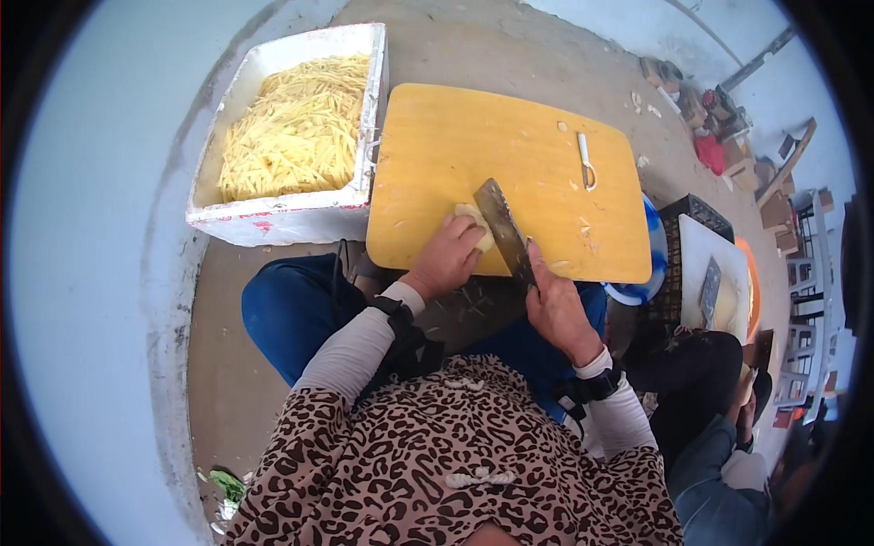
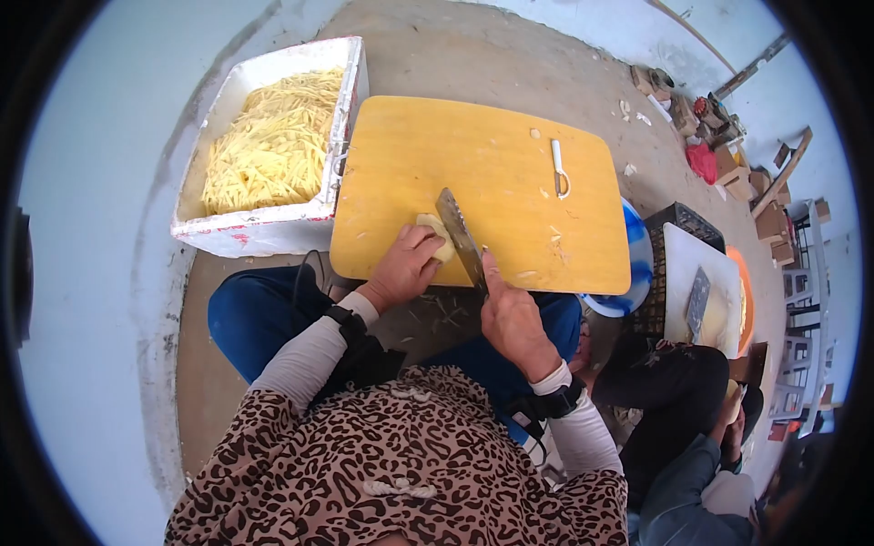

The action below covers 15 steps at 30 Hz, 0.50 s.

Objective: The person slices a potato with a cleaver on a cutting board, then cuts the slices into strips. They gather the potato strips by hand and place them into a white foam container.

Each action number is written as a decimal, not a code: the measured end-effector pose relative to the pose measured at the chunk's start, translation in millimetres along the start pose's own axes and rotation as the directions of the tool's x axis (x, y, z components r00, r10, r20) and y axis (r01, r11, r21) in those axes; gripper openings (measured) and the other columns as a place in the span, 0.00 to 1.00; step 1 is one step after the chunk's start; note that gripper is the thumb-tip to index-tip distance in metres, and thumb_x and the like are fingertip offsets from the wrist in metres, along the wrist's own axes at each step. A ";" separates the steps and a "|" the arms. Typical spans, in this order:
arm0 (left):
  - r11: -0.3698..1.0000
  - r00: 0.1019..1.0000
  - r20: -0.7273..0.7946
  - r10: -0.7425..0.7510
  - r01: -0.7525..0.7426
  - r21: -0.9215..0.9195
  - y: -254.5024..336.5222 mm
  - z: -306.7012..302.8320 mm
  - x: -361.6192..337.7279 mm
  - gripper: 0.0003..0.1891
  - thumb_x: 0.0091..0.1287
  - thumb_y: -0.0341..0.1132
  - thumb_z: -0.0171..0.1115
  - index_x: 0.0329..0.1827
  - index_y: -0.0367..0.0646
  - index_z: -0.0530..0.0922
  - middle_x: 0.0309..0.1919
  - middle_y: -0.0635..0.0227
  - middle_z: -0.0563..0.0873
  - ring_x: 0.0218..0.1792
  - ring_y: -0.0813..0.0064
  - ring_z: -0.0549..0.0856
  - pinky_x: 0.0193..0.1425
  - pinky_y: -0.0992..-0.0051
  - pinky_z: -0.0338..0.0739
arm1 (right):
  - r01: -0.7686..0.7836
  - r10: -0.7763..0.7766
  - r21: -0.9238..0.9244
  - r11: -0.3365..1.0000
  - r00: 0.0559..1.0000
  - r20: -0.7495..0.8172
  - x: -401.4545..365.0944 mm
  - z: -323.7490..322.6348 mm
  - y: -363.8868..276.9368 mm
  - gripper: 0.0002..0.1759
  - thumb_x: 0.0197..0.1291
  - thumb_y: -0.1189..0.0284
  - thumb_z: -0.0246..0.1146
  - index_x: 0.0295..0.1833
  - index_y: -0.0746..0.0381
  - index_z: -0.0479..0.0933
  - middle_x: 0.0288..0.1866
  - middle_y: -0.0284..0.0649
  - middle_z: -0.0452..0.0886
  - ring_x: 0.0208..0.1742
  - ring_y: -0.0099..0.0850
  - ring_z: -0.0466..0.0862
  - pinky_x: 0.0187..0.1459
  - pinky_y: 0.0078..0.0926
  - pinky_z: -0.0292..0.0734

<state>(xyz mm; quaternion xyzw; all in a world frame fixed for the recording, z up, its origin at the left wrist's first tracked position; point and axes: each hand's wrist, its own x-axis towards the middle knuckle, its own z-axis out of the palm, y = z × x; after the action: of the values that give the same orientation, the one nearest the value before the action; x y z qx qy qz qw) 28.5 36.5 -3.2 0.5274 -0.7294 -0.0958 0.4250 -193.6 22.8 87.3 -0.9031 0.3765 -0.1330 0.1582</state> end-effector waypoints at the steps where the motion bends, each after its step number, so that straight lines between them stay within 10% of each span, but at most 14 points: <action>1: 1.000 1.000 -0.003 0.002 -0.002 -0.002 2.2 -1.5 0.7 0.20 0.55 0.29 0.69 0.52 0.37 0.78 0.49 0.55 0.77 0.51 0.50 0.76 0.57 0.59 0.74 | 0.009 -0.009 0.009 1.000 1.000 -0.023 0.7 0.6 0.1 0.37 0.54 0.82 0.56 0.73 0.73 0.60 0.36 0.65 0.81 0.36 0.59 0.83 0.42 0.51 0.79; 15: 1.000 0.997 -0.071 -0.018 0.020 0.021 4.3 4.5 -1.5 0.17 0.59 0.31 0.65 0.51 0.37 0.78 0.48 0.54 0.77 0.50 0.51 0.76 0.57 0.59 0.74 | 0.043 -0.043 -0.028 0.999 0.999 -0.016 7.7 -6.3 -10.8 0.37 0.55 0.83 0.56 0.73 0.74 0.59 0.38 0.65 0.81 0.39 0.58 0.83 0.44 0.48 0.79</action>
<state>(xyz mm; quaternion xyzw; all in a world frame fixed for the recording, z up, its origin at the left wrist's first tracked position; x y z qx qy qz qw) 22.4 38.3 -4.3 0.5419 -0.7100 -0.0731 0.4438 -183.7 23.3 98.2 -0.9119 0.3601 -0.1387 0.1395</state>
